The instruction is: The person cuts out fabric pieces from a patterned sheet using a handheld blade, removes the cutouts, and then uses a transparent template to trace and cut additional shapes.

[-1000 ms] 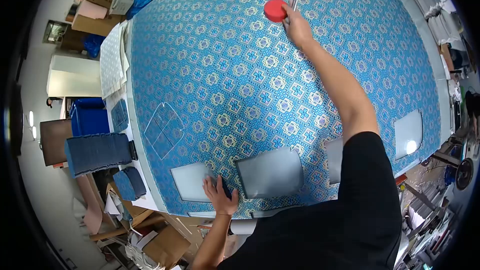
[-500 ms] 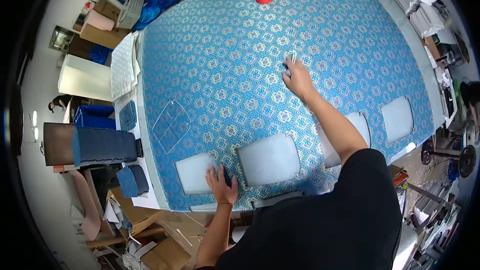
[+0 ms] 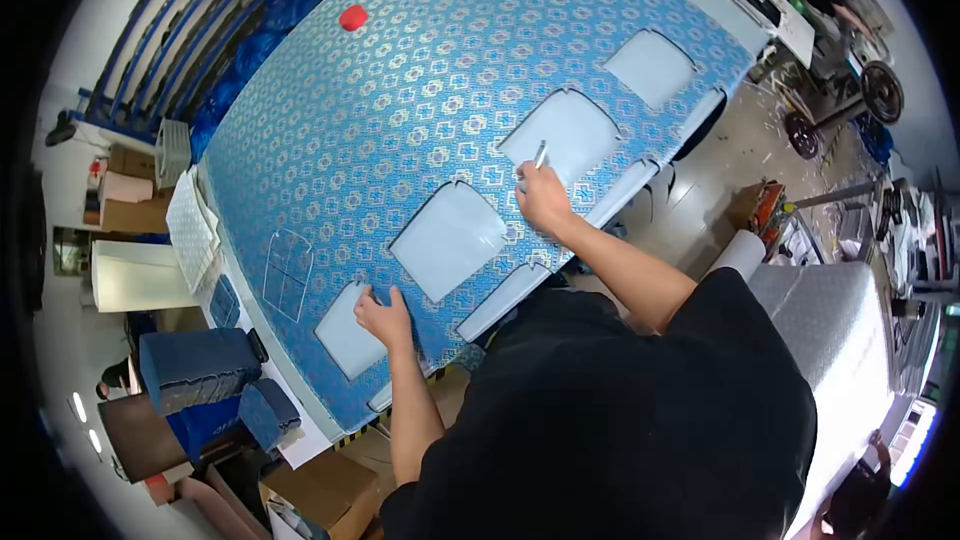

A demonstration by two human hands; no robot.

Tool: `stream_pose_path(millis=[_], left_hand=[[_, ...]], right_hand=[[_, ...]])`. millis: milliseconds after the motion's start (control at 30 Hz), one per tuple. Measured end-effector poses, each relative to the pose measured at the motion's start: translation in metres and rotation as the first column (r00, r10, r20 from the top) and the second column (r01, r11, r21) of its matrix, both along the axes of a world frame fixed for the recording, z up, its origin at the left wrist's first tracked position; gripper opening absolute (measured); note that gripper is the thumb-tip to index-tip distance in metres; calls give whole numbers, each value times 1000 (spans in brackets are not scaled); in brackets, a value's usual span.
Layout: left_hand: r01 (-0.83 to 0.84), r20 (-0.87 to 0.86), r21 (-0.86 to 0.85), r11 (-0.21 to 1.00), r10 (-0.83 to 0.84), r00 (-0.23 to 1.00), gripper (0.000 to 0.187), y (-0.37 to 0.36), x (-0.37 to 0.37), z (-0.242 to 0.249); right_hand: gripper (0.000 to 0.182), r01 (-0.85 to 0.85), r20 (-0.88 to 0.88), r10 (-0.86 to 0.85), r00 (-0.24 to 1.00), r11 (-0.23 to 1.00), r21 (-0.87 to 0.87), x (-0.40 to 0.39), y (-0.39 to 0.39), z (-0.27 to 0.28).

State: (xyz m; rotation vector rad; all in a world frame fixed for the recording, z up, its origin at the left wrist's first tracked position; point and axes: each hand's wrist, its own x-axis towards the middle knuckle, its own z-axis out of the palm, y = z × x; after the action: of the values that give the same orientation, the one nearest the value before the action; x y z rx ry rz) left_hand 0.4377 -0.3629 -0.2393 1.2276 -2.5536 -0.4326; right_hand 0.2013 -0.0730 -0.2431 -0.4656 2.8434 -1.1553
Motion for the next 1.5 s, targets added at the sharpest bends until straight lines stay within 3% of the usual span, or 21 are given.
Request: stream_pose_path(millis=[67,100,167,267,333,367,400,467,667,767,867,1033,1167,1433,1500], left_hand=[[-121,-48,261,958,138,989,66,2,-16,11],[-145,44,249,958,138,989,70,2,-19,17],[-152,42,277,949,146,988,71,-6,-19,15],[-123,-41,341,932,145,989,72,-35,-10,-10],[-178,-77,649,739,296,952,66,-37,-9,-13],[-103,-38,493,864,139,990,63,-34,-4,-20],[-89,-44,496,864,128,991,63,-27,-3,-19],[-78,-7,275,958,83,997,64,-15,4,-16],[-45,-17,333,942,54,998,64,-8,5,5],[-17,-36,232,973,26,999,62,-27,6,-23],[-17,-21,239,971,23,1000,62,-19,8,-7],[9,-60,243,970,6,998,59,-29,10,-13],[51,-84,246,968,-31,996,56,-41,9,-22],[69,65,152,986,-80,995,60,-49,6,-22],[37,33,214,976,-46,998,60,-52,6,-21]], right_hand=[[33,-39,54,35,998,997,67,-7,-1,17],[30,-37,92,27,995,994,99,-11,-1,21],[33,-38,34,34,999,991,130,-20,1,16],[35,-121,144,104,984,986,112,-19,5,-5],[30,-80,40,77,996,993,82,1,7,-4],[29,-69,59,62,996,990,126,2,5,-4],[29,-56,53,50,997,990,128,2,5,0],[30,-71,82,62,995,991,113,5,7,6],[34,-110,89,99,991,986,124,2,11,7],[37,-139,62,135,989,987,80,7,14,15],[36,-118,102,107,989,987,110,6,13,15],[40,-112,42,109,993,989,93,8,12,13],[41,-113,93,107,990,992,59,13,14,21],[41,-118,16,118,993,993,9,9,11,-3],[42,-124,5,124,992,992,10,6,13,-5]])
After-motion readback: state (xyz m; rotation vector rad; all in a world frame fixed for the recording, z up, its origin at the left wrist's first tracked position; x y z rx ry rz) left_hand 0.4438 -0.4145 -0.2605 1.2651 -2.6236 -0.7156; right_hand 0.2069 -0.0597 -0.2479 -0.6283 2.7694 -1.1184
